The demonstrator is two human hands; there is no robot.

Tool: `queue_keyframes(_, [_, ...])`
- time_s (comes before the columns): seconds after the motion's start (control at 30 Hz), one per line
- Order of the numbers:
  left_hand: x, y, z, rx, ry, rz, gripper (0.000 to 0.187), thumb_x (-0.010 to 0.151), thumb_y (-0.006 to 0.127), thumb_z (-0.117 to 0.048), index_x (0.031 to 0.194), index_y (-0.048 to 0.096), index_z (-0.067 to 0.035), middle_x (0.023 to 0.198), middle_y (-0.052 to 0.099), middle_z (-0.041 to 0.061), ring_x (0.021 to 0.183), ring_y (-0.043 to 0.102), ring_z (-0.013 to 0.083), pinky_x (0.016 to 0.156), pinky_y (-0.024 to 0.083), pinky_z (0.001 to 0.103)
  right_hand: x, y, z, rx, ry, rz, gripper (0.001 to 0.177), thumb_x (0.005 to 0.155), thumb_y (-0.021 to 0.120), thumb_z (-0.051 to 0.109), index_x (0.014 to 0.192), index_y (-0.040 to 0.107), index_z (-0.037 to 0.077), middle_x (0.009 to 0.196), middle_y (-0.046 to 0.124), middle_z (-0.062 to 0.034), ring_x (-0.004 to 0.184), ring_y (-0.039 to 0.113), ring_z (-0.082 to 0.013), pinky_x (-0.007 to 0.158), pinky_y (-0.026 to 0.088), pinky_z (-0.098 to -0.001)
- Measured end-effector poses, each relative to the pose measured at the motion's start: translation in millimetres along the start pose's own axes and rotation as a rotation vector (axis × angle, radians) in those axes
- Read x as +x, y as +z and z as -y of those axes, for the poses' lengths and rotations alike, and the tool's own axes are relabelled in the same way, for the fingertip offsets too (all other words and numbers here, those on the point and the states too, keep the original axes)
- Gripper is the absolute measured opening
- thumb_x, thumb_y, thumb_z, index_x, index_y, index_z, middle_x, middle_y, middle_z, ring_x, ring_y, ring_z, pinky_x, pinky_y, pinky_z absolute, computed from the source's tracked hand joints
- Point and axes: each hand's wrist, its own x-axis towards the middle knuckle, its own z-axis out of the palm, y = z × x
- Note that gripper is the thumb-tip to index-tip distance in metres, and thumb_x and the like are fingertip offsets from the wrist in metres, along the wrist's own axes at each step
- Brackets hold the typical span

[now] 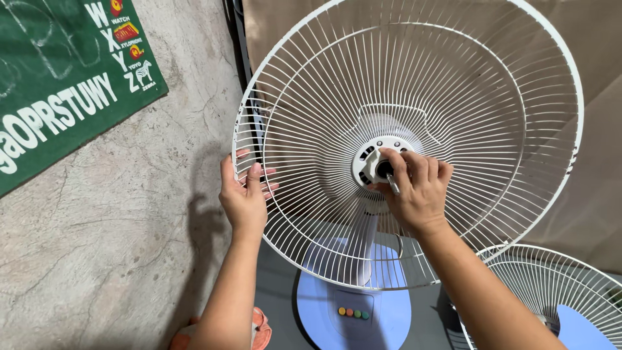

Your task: The person assembles a standing fan by attaching the front grille, inserting the fan blades, securing them with a nut, and then attaching the rear grille. The task is performed on a table in a room with a green alphabet chart on the wall.

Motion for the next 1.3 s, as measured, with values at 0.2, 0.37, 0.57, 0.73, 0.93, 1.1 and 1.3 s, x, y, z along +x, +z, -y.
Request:
queue_keyframes(0.2, [1,0,4,-0.044,0.044,0.013,0.031,0.104,0.056,-0.010,0.135,0.051,-0.009,0.105,0.072,0.011,0.086,0.077,0.0175,0.062,0.066,0.031,-3,3,6,-0.009,0.061,-0.040,0.069,0.085,0.078,0.055,0.143,0.058,0.021,0.123,0.053,-0.0038,0.112,0.051,-0.0235,0.097,0.035,-0.0453])
queue_keyframes(0.37, [1,-1,6,-0.019,0.011,-0.006,0.033,0.103,0.057,-0.010,0.135,0.051,-0.009,0.106,0.073,0.010,0.085,0.077,0.0168,0.060,0.066,0.030,0,0,10,-0.010,0.077,-0.045,0.071,0.084,0.078,0.055,0.143,0.058,0.021,0.123,0.054,-0.0029,0.111,0.051,-0.0231,0.097,0.035,-0.0448])
queue_keyframes(0.57, [-2,-2,-1,0.312,0.090,-0.118,0.045,0.100,0.065,-0.022,0.140,0.048,-0.011,0.107,0.075,0.011,0.094,0.076,0.0235,0.074,0.063,0.036,6,-21,19,0.164,0.123,0.007,0.072,0.081,0.084,0.036,0.146,0.057,0.017,0.127,0.054,-0.0086,0.107,0.051,-0.0252,0.095,0.038,-0.0443])
queue_keyframes(0.73, [-50,10,10,0.691,0.801,-0.308,0.049,0.100,0.068,-0.016,0.141,0.043,-0.004,0.140,0.047,0.024,0.134,0.047,0.0402,0.116,0.041,0.054,-53,-45,5,0.521,0.098,0.009,0.070,0.080,0.079,0.007,0.145,0.053,0.007,0.132,0.049,-0.0209,0.117,0.055,-0.0357,0.097,0.052,-0.0426])
queue_keyframes(0.93, [-180,61,47,0.483,0.971,0.381,0.041,0.087,0.071,-0.007,0.124,0.055,-0.017,0.129,0.054,0.009,0.126,0.054,0.0304,0.107,0.044,0.046,-223,-84,-77,0.388,0.366,-0.026,0.032,0.091,0.058,-0.013,0.113,0.063,0.009,0.116,0.057,-0.0093,0.102,0.058,-0.0296,0.087,0.051,-0.0352])
queue_keyframes(1.1, [-262,93,69,0.439,0.729,0.856,0.046,0.078,0.072,-0.006,0.122,0.061,-0.015,0.129,0.056,0.008,0.124,0.057,0.0289,0.103,0.045,0.044,-352,-109,-168,0.218,1.059,0.469,0.032,0.092,0.062,0.004,0.124,0.066,0.010,0.127,0.058,-0.0159,0.103,0.066,-0.0328,0.085,0.054,-0.0414])
queue_keyframes(1.3, [-308,124,85,0.441,0.601,1.107,0.046,0.075,0.073,-0.006,0.120,0.065,-0.012,0.131,0.056,0.008,0.124,0.056,0.0282,0.102,0.044,0.045,-436,-117,-209,0.182,0.911,0.926,0.101,0.060,0.091,0.046,0.148,0.051,0.015,0.143,0.047,-0.0233,0.127,0.048,-0.0437,0.105,0.044,-0.0502])
